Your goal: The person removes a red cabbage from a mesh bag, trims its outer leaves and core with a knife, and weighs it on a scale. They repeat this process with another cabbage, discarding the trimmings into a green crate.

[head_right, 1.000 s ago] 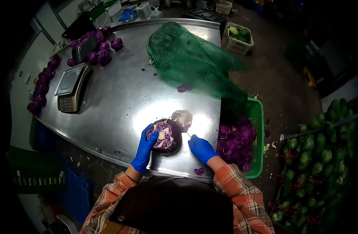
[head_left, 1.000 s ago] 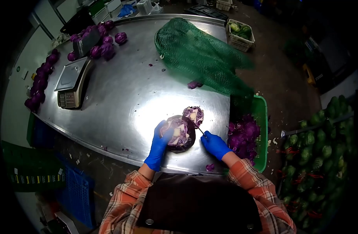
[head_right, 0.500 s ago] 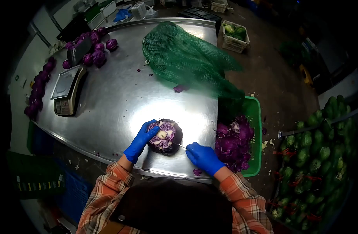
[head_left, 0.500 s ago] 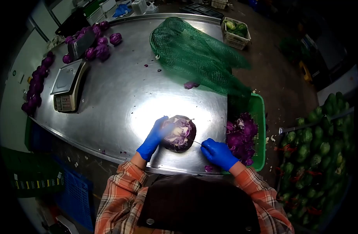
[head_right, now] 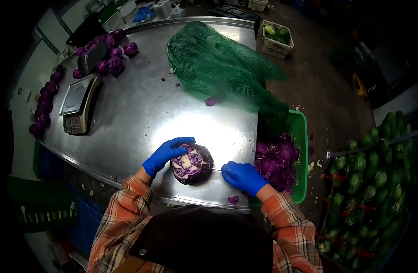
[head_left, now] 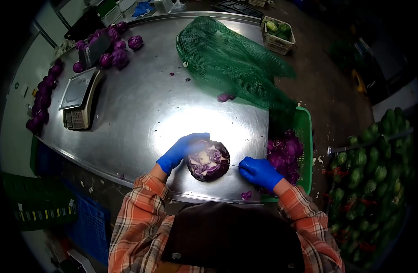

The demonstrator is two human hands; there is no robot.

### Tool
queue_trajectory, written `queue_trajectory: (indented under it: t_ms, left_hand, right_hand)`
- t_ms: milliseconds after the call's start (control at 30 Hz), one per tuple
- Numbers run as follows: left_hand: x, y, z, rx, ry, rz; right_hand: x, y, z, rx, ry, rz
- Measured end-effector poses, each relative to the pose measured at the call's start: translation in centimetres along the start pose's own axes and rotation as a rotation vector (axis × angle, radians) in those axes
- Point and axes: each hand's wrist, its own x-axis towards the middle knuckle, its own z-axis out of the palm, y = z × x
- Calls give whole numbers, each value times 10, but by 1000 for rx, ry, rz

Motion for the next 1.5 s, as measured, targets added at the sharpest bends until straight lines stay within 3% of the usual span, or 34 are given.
queue_trajectory:
  t_ms: [100,200,233,300,333,400,433,467,533,600,667,733,800,833,867,933,1067,1167,1233,1367,1467,1500]
  left_hand:
    - [0,7,-2,23,-52,-37]
    - [9,5,-5,55,-174,10]
    - [13,10,-2,97,-238,50]
    - [25,19,6,143,-371,92]
    - [37,8,6,81,-331,68]
    - [25,24,19,-109,115,238]
    - [18,3,7,-44,278,350]
    - [-1,3,2,-60,353,212]
    - [-44,1,23,-13,425,161]
    - [-68,-41,45,-88,358,95]
    - [-76,-46,73,69,456,262]
    - [-73,-43,69,-59,465,197]
    - [-65,-39,61,-49,435,183]
    - [-61,-47,58,191,407,282]
    - [-58,-41,57,105,399,279]
    - [-53,-24,60,-61,369,261]
    - [-49,-22,53,-96,357,167]
    - [-42,-45,34,221,328,306]
    - [-35,-53,25,224,269,309]
    - [-38,-20,30,294,79,349]
    - [-31,-16,27,104,64,175]
    - [-29,-21,22,398,54,362]
  right_hand:
    - [-24,41,12,-6,-33,17]
    - [-64,70,1,-123,-264,235]
    - [-72,67,1,-57,-156,235]
    - [-50,44,18,510,97,308]
    - [-34,28,28,792,228,336]
    - [-3,-33,2,1072,132,614]
    - [2,-39,14,1119,135,586]
    - [4,-41,29,1167,137,556]
    - [1,-40,48,1096,196,485]
    - [-2,-39,55,1141,223,469]
    - [-1,-45,51,1128,198,452]
    - [-2,-48,44,1110,182,445]
    - [-13,-44,34,611,147,233]
    - [-19,-38,28,306,124,80]
    - [-21,-36,24,2,105,-72]
    - [-20,-42,22,-1,114,-72]
    - [-22,-20,29,-26,41,-21]
    - [-59,35,40,-20,-28,58]
    - [-73,50,33,6,-42,101]
    - [-57,8,6,94,33,45]
    - [-26,-11,6,66,25,-44]
    - [-23,-4,14,57,18,-71]
